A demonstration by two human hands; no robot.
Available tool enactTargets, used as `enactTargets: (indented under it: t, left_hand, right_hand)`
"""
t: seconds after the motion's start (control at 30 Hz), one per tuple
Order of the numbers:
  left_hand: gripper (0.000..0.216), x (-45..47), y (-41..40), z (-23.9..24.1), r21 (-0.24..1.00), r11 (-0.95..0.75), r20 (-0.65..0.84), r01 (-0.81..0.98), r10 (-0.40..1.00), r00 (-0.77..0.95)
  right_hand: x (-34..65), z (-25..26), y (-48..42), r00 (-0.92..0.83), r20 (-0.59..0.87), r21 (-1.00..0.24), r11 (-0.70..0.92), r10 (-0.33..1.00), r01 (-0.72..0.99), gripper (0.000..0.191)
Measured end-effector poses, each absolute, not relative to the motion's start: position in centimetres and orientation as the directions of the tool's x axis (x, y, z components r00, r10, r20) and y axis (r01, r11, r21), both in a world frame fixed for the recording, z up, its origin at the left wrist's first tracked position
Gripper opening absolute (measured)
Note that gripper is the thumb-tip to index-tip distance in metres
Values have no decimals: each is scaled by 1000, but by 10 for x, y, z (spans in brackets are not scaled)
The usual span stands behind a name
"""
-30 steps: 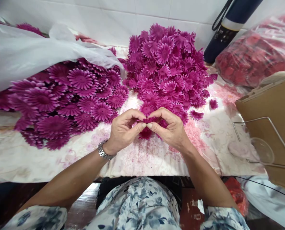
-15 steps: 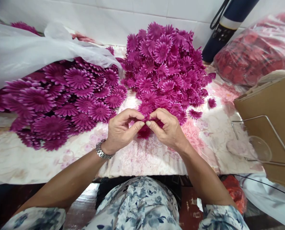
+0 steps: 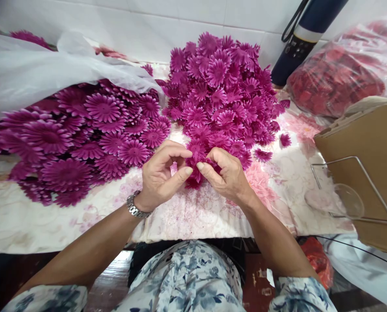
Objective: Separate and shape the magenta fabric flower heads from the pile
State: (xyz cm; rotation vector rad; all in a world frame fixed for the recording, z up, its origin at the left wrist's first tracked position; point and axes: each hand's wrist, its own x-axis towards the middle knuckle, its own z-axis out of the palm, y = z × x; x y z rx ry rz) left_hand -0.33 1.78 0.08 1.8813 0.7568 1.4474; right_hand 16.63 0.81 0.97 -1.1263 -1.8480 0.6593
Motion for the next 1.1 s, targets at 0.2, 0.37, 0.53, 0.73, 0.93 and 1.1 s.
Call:
enactTargets:
  t: [0.2, 0.37, 0.53, 0.73, 0.93, 1.1]
  left_hand:
    - [4, 1, 15, 9, 768, -623, 542, 149, 756, 367]
    - [10, -2, 22, 5, 896, -444, 428, -1, 862, 272]
    - [10, -7, 38, -7, 947, -319, 319, -41, 948, -8]
    - [23, -7, 38, -2, 808, -428, 363, 404, 903, 230]
    - [78, -40, 33, 30, 576, -567, 82, 589, 757, 649]
    - [84, -40, 23, 23, 424, -593, -59, 684, 736, 675]
  right_hand:
    - [167, 5, 11, -223, 317, -867, 377, 922, 324, 27]
    - [167, 5, 10, -221, 229, -962, 255, 948, 96, 28]
    - [177, 9, 15, 62, 378, -910, 358, 924, 210, 22]
    - [195, 15, 27, -16, 594, -487, 375, 804, 789, 18]
    - [223, 24, 19, -260, 382, -422, 417, 887, 805, 74]
    - [228, 15, 7, -386, 114, -278, 402, 916, 872, 111]
